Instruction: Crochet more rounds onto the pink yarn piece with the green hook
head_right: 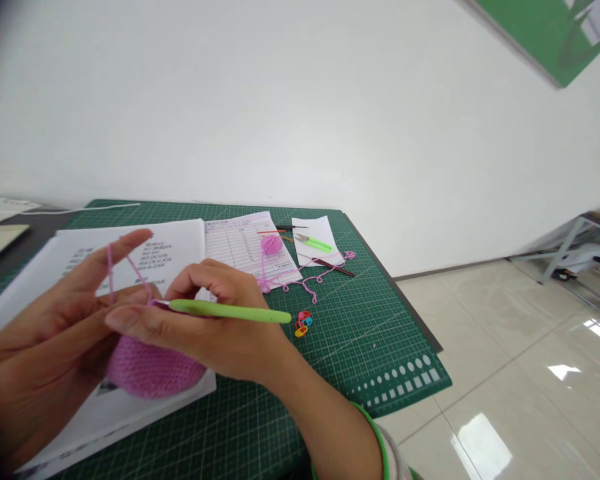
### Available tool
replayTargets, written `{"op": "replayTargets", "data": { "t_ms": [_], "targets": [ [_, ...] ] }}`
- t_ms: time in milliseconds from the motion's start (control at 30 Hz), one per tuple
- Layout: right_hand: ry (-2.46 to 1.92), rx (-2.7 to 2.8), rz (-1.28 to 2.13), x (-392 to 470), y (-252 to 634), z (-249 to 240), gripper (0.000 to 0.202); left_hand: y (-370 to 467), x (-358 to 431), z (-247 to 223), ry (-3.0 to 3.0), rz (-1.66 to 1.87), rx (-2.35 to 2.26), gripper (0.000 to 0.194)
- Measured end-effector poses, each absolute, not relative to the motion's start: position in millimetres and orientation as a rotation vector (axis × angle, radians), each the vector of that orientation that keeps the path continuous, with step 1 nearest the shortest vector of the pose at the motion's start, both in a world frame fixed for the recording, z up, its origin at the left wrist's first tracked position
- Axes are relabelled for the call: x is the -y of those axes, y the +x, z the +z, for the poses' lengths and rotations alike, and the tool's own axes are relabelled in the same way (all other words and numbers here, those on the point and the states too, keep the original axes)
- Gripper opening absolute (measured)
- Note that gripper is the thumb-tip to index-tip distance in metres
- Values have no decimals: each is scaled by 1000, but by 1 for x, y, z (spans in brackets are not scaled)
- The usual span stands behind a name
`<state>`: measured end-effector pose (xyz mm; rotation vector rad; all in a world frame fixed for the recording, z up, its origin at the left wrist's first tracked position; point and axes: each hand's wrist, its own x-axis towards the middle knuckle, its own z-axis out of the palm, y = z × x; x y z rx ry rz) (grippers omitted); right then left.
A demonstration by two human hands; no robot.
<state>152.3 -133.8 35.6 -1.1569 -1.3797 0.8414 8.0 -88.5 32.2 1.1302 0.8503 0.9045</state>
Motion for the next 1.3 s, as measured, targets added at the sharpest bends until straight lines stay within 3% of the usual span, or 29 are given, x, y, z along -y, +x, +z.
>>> {"op": "replayTargets", "data": {
  "t_ms": [167,267,600,933,1300],
  "targets": [
    [-1014,1150,1408,131,161,32,23,9,86,28,1166,943,-832,65],
    [-872,1006,1568,130,164,29,20,11,87,29,1170,965,-797,67],
    [-801,980,1603,132,173,32,12,9,84,32,1143,1017,-825,69],
    [-715,977,1486,128,170,30,48,9,80,33,1131,1038,-867,68],
    [-741,958,1481,129,168,31,50,9,80,34,1110,1029,-881,64]
  ]
}}
